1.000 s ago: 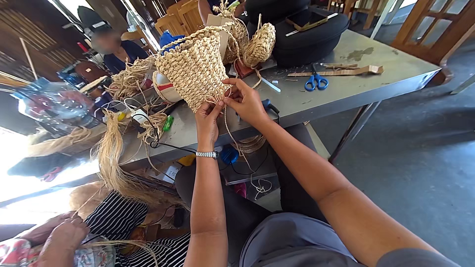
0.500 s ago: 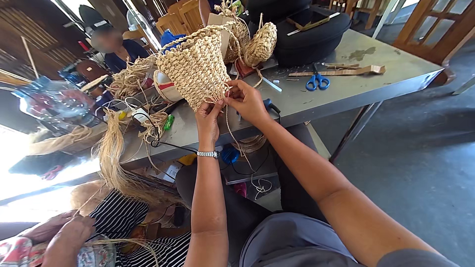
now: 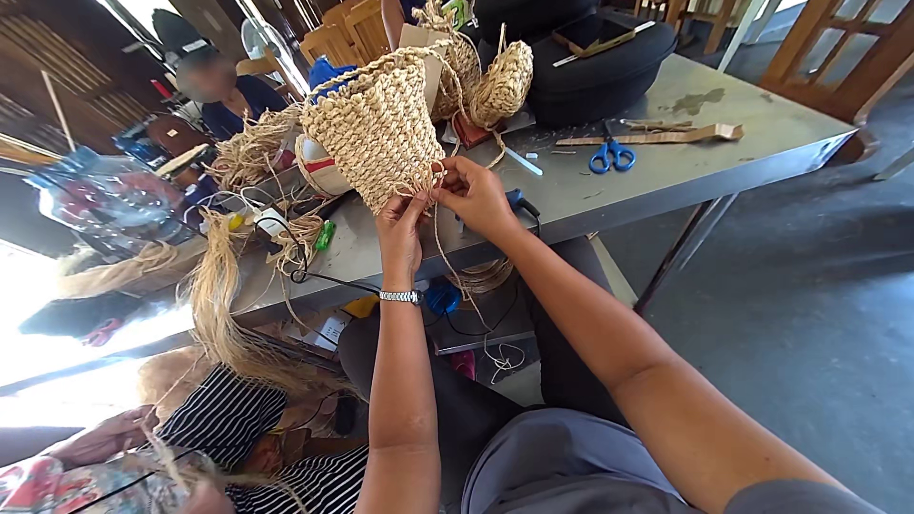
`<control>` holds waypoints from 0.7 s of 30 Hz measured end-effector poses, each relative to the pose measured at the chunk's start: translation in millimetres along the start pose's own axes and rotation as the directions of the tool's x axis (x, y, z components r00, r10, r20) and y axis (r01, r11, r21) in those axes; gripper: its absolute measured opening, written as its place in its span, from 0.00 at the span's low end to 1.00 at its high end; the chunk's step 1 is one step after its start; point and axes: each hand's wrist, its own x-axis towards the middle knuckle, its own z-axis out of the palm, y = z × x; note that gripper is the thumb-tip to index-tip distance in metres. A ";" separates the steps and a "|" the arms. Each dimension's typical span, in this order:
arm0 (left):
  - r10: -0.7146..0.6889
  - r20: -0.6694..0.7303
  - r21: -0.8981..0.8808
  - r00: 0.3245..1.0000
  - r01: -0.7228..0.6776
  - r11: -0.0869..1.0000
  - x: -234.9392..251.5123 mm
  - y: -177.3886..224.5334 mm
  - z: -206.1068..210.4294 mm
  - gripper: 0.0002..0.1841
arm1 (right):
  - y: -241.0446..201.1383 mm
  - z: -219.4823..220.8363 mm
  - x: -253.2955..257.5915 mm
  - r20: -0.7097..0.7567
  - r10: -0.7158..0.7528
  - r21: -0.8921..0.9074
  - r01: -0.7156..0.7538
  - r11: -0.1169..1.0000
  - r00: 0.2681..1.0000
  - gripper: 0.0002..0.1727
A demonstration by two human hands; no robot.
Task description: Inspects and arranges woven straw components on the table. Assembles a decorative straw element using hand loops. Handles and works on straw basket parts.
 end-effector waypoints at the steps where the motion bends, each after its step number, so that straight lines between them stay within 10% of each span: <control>1: 0.003 0.001 0.001 1.000 -0.003 1.000 0.1 -0.6 -0.6 0.03 | -0.3 -0.1 0.1 0.003 -0.002 0.003 0.002 1.000 1.000 0.22; 21: 0.016 0.006 0.144 1.000 -0.016 0.989 -20.1 6.5 0.0 0.05 | -7.2 0.3 -1.9 -0.007 -0.042 -0.012 0.042 0.999 0.999 0.24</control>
